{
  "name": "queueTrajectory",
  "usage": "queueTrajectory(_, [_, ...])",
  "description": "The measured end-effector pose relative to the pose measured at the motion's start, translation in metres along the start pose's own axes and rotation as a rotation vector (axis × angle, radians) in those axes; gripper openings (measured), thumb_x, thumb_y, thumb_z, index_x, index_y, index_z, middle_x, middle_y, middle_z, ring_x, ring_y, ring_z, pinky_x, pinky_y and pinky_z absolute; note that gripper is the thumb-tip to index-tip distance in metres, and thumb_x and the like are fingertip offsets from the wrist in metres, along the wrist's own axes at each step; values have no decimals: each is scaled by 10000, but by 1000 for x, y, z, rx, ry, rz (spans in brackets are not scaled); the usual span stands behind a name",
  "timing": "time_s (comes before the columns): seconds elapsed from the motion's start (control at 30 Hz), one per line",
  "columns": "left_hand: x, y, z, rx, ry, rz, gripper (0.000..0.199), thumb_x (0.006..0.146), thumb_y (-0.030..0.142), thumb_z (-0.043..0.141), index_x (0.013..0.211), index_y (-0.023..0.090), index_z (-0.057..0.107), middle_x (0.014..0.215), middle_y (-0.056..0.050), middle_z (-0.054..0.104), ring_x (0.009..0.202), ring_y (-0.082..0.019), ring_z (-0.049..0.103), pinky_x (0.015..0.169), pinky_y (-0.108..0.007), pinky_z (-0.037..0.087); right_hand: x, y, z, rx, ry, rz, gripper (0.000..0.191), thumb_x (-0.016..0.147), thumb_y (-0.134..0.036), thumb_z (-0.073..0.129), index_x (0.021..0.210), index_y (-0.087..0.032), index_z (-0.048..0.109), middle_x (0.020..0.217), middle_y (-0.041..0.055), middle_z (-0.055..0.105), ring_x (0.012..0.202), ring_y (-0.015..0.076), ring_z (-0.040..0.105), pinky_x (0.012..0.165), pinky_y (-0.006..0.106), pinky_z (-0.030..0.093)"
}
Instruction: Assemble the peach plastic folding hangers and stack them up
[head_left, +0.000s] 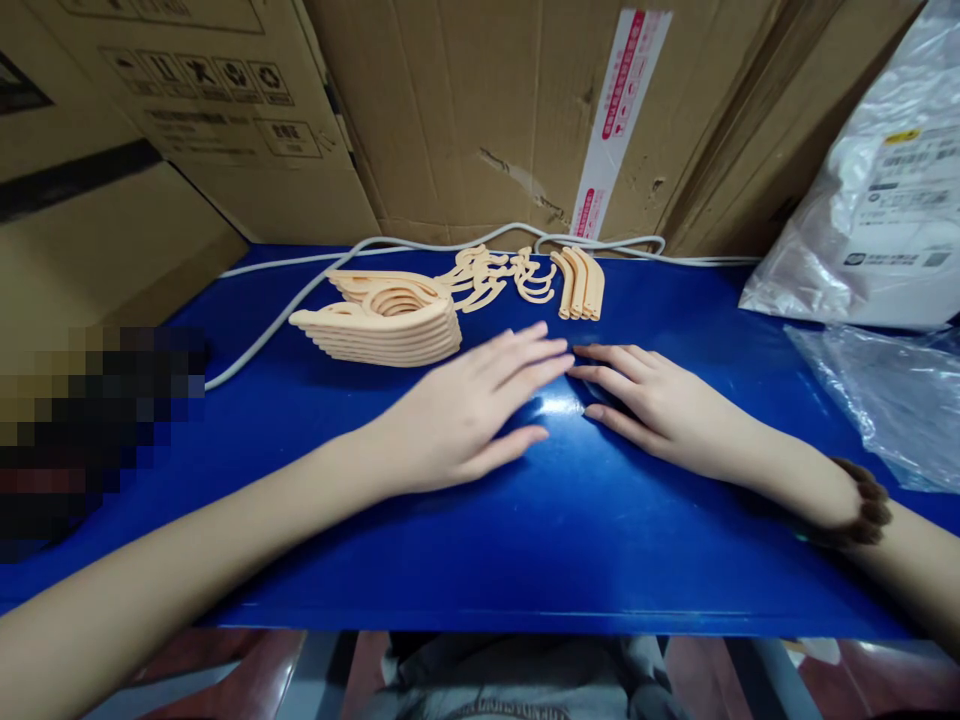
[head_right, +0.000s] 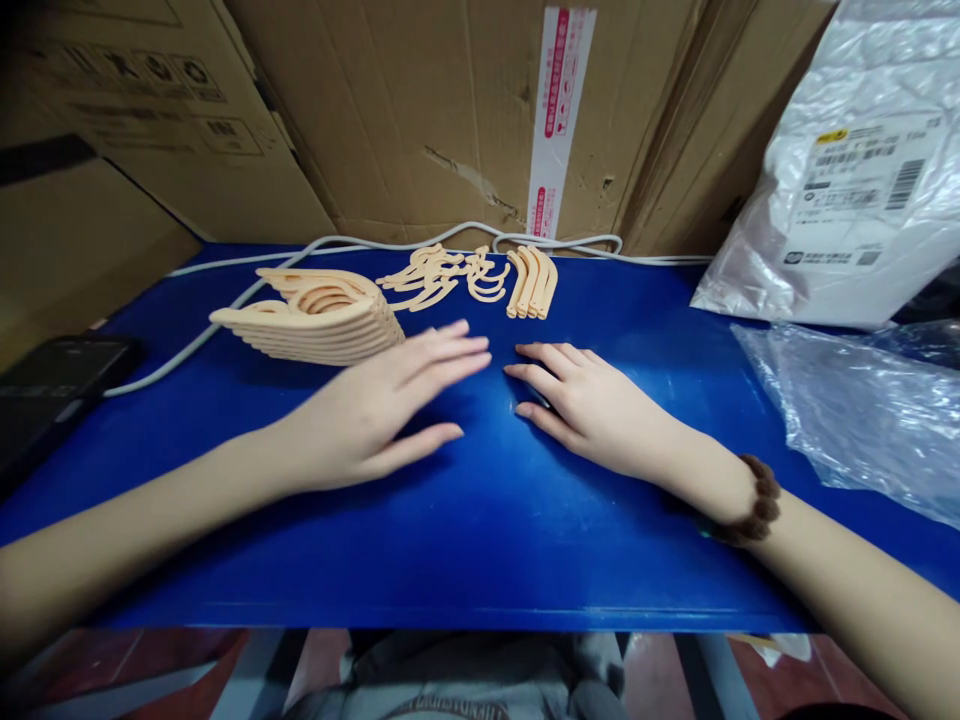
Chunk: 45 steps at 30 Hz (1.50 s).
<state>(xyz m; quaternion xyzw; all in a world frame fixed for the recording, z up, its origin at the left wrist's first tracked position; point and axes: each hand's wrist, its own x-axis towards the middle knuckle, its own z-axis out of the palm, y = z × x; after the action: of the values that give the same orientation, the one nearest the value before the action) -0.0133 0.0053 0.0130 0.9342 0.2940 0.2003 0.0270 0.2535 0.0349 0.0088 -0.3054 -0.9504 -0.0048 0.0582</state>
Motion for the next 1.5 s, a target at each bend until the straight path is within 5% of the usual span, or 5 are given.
queueTrajectory(0.37, [-3,-7,20,-73,-227,-72,614,1010,515,359,1486,128,347,1554,-120,352,1464,-254,275,1214,-433,240,8,2,-9,31,43,32,368,1010,-382,410,1289,-191,556,1311,136,588,1150,268,573,945,449,450])
queueTrajectory(0.6, [-4,-7,22,-56,-206,-60,595,1010,506,365,1464,122,382,1539,-122,379,1454,-263,297,1212,-429,241,70,20,-16,-241,195,70,281,963,-292,460,1044,-167,697,1049,134,653,1015,308,580,839,447,418])
queueTrajectory(0.93, [-4,-6,21,-50,-224,-62,598,1012,498,358,1469,113,380,1545,-125,368,1453,-268,297,1210,-425,241,139,17,2,-318,122,310,271,905,-199,459,918,-82,703,988,208,667,1022,368,560,905,539,404])
queueTrajectory(1.27, [-4,-6,20,-54,-214,-63,587,1012,500,361,1469,132,373,1542,-121,374,1452,-268,300,1205,-438,255,127,19,-18,-245,321,380,200,852,-220,507,836,-113,676,929,180,668,962,362,604,833,516,465])
queueTrajectory(1.5, [-3,-4,18,-154,-193,-95,552,1007,464,418,1450,135,403,1528,-101,403,1450,-247,302,1212,-430,239,60,-1,-35,-75,443,353,160,869,-249,500,976,-196,605,727,42,671,652,223,627,609,339,457])
